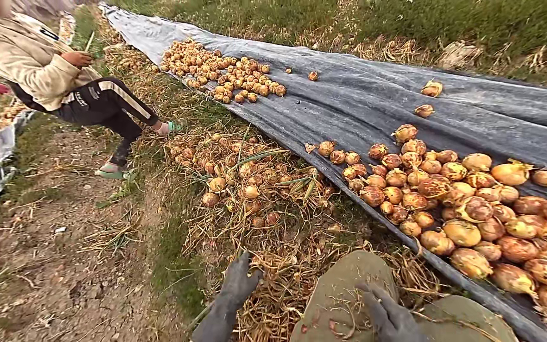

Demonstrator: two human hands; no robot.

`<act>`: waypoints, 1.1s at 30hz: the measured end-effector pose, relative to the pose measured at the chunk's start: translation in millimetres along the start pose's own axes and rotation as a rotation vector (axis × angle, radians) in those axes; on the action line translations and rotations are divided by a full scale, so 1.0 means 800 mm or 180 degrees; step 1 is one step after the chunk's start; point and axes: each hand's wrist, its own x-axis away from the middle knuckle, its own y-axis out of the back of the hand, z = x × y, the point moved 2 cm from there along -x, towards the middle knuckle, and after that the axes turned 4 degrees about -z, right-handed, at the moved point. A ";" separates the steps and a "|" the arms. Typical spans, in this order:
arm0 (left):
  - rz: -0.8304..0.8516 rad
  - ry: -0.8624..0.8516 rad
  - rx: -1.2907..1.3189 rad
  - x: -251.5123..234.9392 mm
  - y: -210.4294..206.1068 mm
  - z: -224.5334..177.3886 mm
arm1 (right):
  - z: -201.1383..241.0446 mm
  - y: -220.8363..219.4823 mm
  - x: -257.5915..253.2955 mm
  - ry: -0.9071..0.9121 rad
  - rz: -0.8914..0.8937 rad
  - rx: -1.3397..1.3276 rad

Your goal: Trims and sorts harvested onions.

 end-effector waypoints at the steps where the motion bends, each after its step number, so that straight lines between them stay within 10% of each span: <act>1: -0.0301 -0.0422 0.0354 0.028 0.017 -0.014 | 0.014 -0.006 -0.005 0.0059 0.0159 -0.0033; 5: -0.0384 -0.1645 0.1577 0.132 0.069 -0.098 | 0.084 -0.023 -0.010 0.0358 0.0637 -0.0272; 10: -0.0431 -0.2730 0.0907 0.194 0.062 -0.163 | 0.119 -0.039 0.017 0.0951 0.0419 -0.1569; 16: -0.0156 -0.2025 0.0460 0.218 0.059 -0.177 | 0.087 -0.007 0.038 0.1386 -0.1283 -0.0493; 22: -0.0080 -0.2110 -0.0082 0.217 0.059 -0.255 | 0.029 0.022 0.040 0.0233 0.0209 -0.0004; 28: 0.1455 -0.2829 -0.0902 0.162 -0.006 -0.319 | -0.009 0.012 -0.009 -0.0016 0.0024 -0.2174; 33: 0.1161 -0.2285 -0.0549 0.057 -0.012 -0.358 | -0.033 0.104 -0.105 0.0031 -0.0835 -0.0760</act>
